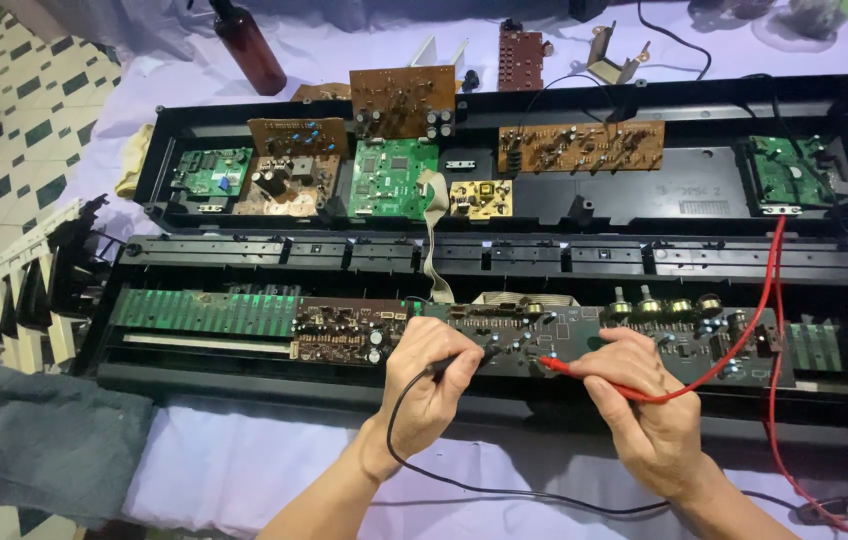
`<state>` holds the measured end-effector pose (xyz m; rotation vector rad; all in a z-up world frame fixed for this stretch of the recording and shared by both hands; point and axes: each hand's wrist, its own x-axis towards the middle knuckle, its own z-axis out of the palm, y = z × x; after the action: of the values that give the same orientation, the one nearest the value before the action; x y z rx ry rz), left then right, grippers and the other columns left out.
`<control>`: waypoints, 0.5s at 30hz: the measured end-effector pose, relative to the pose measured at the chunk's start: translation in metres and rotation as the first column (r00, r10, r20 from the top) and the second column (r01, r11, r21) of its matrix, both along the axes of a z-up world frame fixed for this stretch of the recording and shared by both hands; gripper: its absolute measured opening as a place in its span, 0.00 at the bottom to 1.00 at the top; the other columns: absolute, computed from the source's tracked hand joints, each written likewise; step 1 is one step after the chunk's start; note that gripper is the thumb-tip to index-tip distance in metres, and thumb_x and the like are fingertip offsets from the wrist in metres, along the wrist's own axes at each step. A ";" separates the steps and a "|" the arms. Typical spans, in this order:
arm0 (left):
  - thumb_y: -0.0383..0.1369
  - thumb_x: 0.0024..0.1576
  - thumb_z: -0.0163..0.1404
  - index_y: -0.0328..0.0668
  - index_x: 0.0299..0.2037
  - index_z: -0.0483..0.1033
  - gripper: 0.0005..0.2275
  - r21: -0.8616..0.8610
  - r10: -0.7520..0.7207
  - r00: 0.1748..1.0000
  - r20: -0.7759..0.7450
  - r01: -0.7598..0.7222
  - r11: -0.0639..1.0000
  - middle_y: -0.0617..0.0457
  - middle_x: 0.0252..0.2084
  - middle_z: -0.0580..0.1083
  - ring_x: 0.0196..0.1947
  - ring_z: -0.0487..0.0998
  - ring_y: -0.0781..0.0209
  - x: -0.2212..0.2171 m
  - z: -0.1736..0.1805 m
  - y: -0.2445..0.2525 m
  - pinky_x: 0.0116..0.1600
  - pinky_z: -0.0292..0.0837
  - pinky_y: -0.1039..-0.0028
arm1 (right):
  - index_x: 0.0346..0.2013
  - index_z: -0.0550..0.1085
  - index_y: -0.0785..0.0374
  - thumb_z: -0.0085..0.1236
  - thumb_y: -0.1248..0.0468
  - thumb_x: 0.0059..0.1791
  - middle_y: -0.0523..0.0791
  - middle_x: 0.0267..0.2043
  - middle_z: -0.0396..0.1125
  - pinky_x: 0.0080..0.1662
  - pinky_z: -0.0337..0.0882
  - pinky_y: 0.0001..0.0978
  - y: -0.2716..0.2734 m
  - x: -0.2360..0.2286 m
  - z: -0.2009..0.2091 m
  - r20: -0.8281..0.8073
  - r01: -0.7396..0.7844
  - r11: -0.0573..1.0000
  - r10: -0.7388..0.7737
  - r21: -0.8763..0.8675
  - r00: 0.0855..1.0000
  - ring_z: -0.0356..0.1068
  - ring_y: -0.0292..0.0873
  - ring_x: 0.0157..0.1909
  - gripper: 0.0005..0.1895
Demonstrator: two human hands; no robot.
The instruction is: The person uses a multimeter to test various points on the circuit boards of a disassembled electronic device. They move the red and black probes across different components on the main board while the device remains open on a table.
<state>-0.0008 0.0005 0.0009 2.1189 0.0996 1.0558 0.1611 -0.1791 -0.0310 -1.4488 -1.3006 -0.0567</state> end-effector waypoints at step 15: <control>0.32 0.67 0.43 0.42 0.32 0.71 0.10 0.016 -0.039 0.999 -0.035 0.040 0.999 0.56 0.30 0.72 0.30 0.69 0.59 0.000 -0.001 0.001 0.47 0.62 0.69 | 0.39 0.75 0.64 0.47 0.67 0.54 0.42 0.36 0.73 0.63 0.69 0.49 0.000 0.000 -0.002 0.007 -0.002 1.000 0.001 0.003 1.000 0.74 0.41 0.37 0.08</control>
<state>-0.0007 0.0010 -0.0001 2.1460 0.0652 1.0005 0.1615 -0.1791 -0.0330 -1.4459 -1.3067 -0.0630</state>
